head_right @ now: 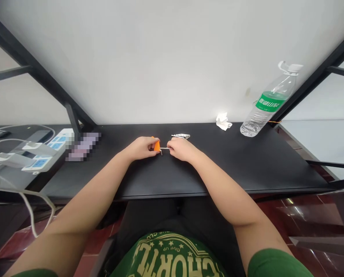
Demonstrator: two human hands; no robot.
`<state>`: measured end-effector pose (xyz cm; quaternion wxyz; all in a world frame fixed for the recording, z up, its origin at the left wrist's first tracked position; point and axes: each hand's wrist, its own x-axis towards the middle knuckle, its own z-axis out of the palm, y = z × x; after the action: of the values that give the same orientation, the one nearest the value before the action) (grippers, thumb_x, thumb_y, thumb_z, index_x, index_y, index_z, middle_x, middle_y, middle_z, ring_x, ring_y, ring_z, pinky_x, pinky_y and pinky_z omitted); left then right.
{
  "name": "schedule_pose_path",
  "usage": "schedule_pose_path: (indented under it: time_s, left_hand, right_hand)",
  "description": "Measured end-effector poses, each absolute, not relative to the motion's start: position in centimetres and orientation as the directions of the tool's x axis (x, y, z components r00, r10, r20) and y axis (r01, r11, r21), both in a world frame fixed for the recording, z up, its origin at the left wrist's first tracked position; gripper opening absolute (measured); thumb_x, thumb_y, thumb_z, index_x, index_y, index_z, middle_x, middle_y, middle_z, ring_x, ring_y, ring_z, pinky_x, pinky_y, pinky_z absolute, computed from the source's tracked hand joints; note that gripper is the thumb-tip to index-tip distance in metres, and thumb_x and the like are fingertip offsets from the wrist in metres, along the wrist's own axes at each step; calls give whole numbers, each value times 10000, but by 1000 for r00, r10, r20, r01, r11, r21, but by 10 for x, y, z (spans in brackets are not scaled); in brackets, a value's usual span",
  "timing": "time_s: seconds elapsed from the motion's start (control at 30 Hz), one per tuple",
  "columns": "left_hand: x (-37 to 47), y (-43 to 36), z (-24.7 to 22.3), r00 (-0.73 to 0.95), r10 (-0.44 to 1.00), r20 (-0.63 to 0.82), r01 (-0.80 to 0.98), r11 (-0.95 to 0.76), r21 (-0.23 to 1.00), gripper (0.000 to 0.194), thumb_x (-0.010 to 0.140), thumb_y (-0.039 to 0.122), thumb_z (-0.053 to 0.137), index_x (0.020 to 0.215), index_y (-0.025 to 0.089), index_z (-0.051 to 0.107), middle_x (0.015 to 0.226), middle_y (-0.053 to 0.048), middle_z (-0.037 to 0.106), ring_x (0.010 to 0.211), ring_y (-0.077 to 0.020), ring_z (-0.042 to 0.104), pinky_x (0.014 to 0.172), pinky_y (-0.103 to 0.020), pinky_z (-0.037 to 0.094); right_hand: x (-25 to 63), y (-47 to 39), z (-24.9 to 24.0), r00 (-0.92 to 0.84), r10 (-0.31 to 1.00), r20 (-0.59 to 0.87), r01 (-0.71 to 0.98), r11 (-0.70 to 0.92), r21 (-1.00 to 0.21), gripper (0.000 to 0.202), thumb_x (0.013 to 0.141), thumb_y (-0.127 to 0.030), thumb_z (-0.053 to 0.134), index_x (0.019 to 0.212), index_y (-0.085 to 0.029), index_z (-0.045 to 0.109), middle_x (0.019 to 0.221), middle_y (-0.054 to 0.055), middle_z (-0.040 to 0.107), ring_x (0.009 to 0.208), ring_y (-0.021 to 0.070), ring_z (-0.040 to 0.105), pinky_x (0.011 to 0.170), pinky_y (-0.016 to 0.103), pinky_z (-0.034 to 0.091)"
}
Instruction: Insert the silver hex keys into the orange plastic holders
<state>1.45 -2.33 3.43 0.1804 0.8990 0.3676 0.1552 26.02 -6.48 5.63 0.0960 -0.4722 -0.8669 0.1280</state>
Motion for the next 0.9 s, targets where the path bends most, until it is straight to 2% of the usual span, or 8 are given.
schedule_pose_path:
  time_s: [0.17, 0.3, 0.37, 0.43, 0.53, 0.63, 0.77, 0.9]
  left_hand:
    - [21, -30, 41, 703, 684, 193, 558, -699, 447, 213, 823, 399, 678, 776, 229, 559, 692, 21, 582, 663, -161, 535, 639, -286, 378]
    - [25, -31, 40, 714, 665, 220, 528, -717, 456, 171, 815, 361, 675, 798, 226, 572, 705, 30, 602, 671, -152, 543, 655, -281, 384]
    - [24, -30, 39, 711, 677, 192, 538, -698, 472, 165, 814, 368, 676, 814, 228, 588, 696, 38, 599, 647, -142, 534, 640, -274, 379]
    - [23, -28, 37, 701, 694, 163, 553, -674, 490, 175, 816, 392, 682, 855, 233, 623, 696, 42, 599, 643, -139, 540, 636, -269, 380]
    - [20, -25, 34, 688, 711, 144, 572, -654, 495, 229, 810, 426, 693, 937, 237, 671, 718, 37, 616, 660, -144, 560, 636, -269, 382]
    - [18, -22, 31, 688, 711, 143, 574, -655, 492, 246, 808, 429, 687, 963, 237, 686, 716, 34, 617, 655, -147, 561, 629, -272, 380]
    - [18, -21, 29, 687, 712, 148, 571, -654, 496, 241, 810, 433, 682, 954, 239, 682, 713, 32, 615, 652, -147, 552, 623, -270, 375]
    - [19, -21, 29, 688, 711, 147, 571, -655, 494, 244, 805, 425, 681, 961, 237, 680, 700, 33, 601, 644, -147, 541, 621, -266, 372]
  right_hand:
    - [257, -62, 51, -513, 843, 165, 674, 514, -530, 119, 953, -142, 597, 957, -177, 711, 931, 36, 669, 861, 159, 597, 809, 281, 444]
    - [246, -60, 44, -442, 885, 146, 590, 409, -696, 171, 902, -84, 566, 1007, -182, 661, 949, 13, 679, 836, 143, 626, 790, 270, 478]
    - [249, -59, 44, -429, 889, 161, 637, 424, -644, 150, 907, -98, 562, 978, -182, 664, 974, 21, 663, 836, 144, 621, 794, 272, 478]
    - [258, -57, 47, -418, 895, 156, 747, 436, -501, 124, 921, -132, 580, 939, -182, 691, 991, 40, 644, 831, 156, 610, 795, 285, 468]
    - [274, -54, 51, -385, 921, 66, 879, 387, -279, 139, 944, -185, 602, 944, -189, 741, 1036, 78, 634, 863, 187, 614, 782, 302, 450]
    - [280, -53, 54, -399, 917, -16, 907, 392, -154, 170, 958, -187, 591, 944, -198, 761, 1062, 99, 648, 927, 211, 626, 773, 302, 439]
    - [271, -57, 54, -432, 900, -52, 900, 427, -88, 164, 928, -147, 582, 857, -174, 727, 1028, 121, 678, 937, 236, 630, 743, 318, 421]
    - [264, -61, 53, -396, 914, -83, 916, 387, -108, 55, 825, -132, 657, 785, -168, 667, 966, 111, 691, 769, 207, 610, 624, 313, 375]
